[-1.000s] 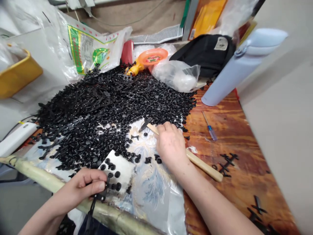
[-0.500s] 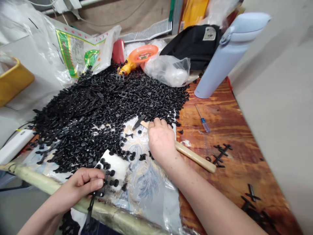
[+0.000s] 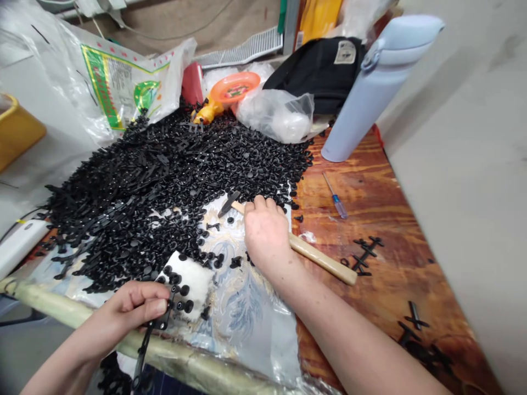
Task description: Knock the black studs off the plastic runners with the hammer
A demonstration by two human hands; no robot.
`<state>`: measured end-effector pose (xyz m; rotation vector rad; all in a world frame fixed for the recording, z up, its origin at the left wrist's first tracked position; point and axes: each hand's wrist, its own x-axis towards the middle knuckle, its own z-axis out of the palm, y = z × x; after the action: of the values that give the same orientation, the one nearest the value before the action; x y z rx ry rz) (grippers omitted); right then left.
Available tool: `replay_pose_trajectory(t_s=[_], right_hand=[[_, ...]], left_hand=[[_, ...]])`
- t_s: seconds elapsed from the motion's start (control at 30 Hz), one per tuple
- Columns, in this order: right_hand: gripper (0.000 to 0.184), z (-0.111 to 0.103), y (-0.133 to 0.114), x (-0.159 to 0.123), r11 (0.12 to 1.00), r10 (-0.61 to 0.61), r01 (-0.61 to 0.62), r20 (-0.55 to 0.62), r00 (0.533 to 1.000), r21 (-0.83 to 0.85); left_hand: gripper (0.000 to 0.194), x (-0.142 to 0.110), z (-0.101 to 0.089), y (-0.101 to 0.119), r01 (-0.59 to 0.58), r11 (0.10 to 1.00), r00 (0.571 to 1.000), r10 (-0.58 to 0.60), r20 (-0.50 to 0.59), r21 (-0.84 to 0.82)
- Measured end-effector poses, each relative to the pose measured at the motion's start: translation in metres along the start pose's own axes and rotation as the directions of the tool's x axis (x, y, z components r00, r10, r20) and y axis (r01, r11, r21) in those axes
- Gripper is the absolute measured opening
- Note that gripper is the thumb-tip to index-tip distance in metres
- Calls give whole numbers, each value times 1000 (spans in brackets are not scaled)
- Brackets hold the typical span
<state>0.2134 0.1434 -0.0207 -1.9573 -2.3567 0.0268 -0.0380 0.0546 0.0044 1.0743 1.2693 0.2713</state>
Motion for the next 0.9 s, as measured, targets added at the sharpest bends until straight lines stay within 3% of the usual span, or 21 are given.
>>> replay_pose_trajectory(t_s=[0.57,0.73,0.8,0.9], right_hand=[[17,2,1,1,996,23,-24,13,1000,82],[16,-16,0,-6,985,-29,36,-43,999,167],[16,-33,-3,-15,949,-111,141,-121,986,282],[23,-57,-13,-37,776,-240,291,-165,957,560]], left_hand=[[38,3,-1,3,49,997,998,-52,42,60],[36,3,3,6,50,994,999,-51,10,98],[34,3,5,6,40,991,999,-42,8,126],[31,2,6,5,24,993,1000,-26,17,118]])
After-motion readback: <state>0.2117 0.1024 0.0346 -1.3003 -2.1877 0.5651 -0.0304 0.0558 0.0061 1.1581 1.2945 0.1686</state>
